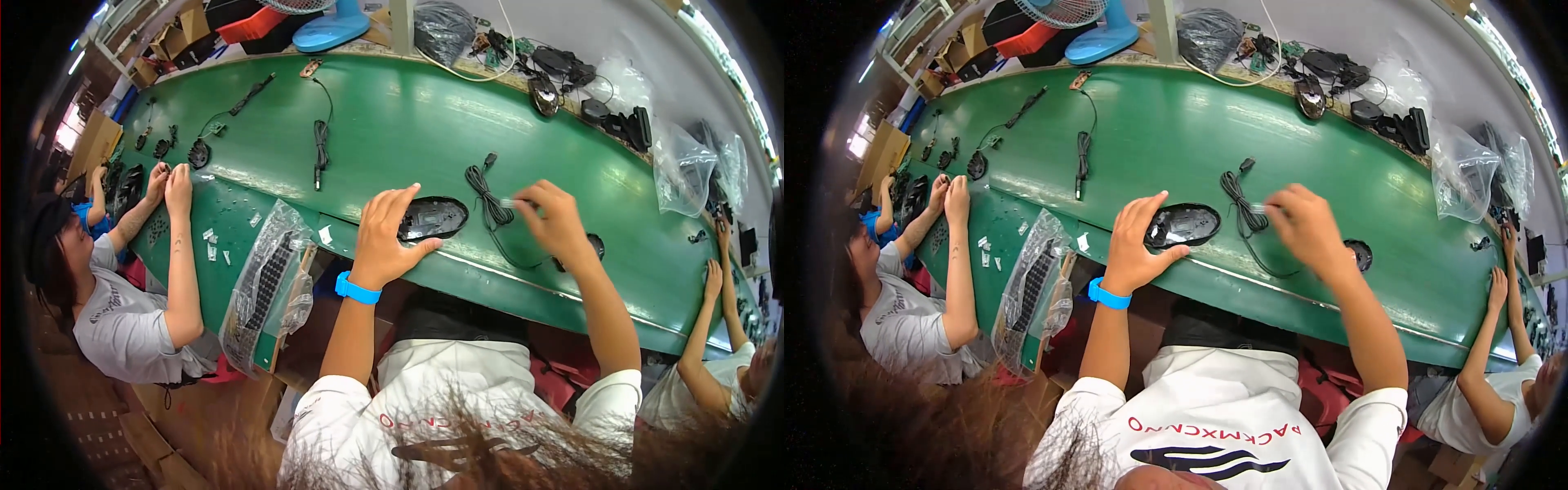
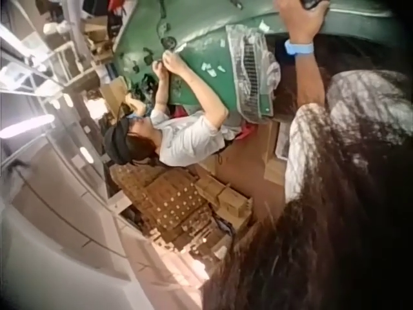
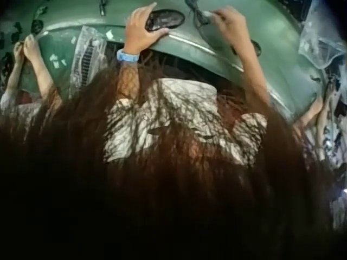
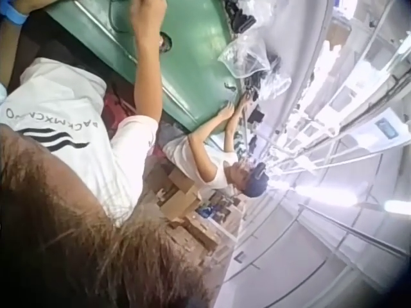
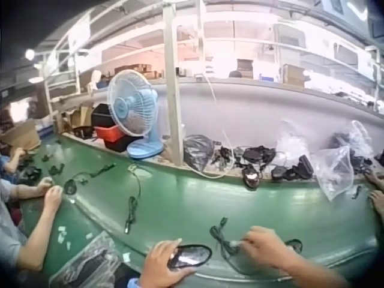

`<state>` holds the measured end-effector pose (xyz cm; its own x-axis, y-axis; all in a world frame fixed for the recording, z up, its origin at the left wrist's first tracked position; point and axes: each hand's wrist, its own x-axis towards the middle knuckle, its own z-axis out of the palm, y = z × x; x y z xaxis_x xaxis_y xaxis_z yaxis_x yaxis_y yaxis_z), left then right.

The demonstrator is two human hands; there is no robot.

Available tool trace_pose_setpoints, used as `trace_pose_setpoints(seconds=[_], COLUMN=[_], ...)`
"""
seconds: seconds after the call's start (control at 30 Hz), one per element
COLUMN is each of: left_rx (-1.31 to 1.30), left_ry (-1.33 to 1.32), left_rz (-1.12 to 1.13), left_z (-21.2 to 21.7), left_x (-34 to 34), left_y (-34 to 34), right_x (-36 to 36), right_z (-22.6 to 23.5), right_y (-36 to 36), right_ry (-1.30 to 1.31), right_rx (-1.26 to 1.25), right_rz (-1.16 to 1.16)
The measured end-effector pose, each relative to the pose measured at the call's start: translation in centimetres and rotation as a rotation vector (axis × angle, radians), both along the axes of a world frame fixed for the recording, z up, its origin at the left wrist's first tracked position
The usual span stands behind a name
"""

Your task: Assemble computer mice by placing internal components and closing the shell on a production line.

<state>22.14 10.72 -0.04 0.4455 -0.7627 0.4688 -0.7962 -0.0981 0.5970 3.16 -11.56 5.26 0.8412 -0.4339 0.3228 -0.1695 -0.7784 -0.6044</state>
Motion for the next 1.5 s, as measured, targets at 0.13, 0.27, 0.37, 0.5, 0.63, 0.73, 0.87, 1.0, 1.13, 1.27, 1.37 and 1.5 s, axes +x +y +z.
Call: trace_pose_setpoints(seconds=[0.13, 0.27, 0.37, 0.5, 0.63, 0.73, 0.87, 1.0, 1.13, 1.27, 1.37, 1.5], left_rx=[-0.014, -0.027, -0.039, 0.003, 0.055, 0.07, 0.095, -0.069, -0.128, 0.12, 0.338, 0.513], left_ry=[-0.038, 0.012, -0.006, -0.041, -0.141, -0.173, -0.158, -0.085, 0.115, 0.054, 0.079, 0.052], left_rz=[-0.007, -0.034, -0.023, -0.055, -0.117, -0.121, -0.156, -0.163, 0.004, 0.347, 0.45, 0.446], left_z=[0.3, 0.2, 0.0, -0.1, 0.2, 0.2, 0.5, 1.0, 1.8, 4.0, 4.1, 2.6], left_x=[0.3, -0.4, 0.1, 0.3, 0.0, -0.1, -0.1, 0.6, 2.9, 9.8, 14.9, 15.4], left_y=[-0.7, 0.5, -0.2, 0.1, 0.1, 0.0, -0.3, 0.3, 1.4, 4.4, 4.4, 3.3], right_x=[5.2, 7.6, 7.7, 5.5, 1.2, -1.1, -2.5, -3.5, -5.6, -6.8, -7.3, -8.0], right_z=[-0.8, -4.0, -3.0, -1.0, 0.5, -0.4, -1.7, -1.7, -1.5, -1.8, -2.5, -2.5], right_y=[4.1, 5.9, 4.9, 5.0, 3.3, 2.5, 2.8, 3.2, 3.7, 4.8, 5.0, 5.8], right_ry=[0.058, 0.167, 0.149, 0.011, -0.067, -0.076, -0.104, -0.137, -0.188, -0.202, -0.243, -0.248], right_rx=[-0.104, -0.178, -0.215, -0.157, -0.013, -0.052, -0.097, -0.119, -0.177, -0.132, -0.094, -0.043], right_rz=[0.181, 0.23, 0.226, 0.163, 0.041, 0.009, -0.008, -0.003, -0.048, -0.029, -0.026, 0.006])
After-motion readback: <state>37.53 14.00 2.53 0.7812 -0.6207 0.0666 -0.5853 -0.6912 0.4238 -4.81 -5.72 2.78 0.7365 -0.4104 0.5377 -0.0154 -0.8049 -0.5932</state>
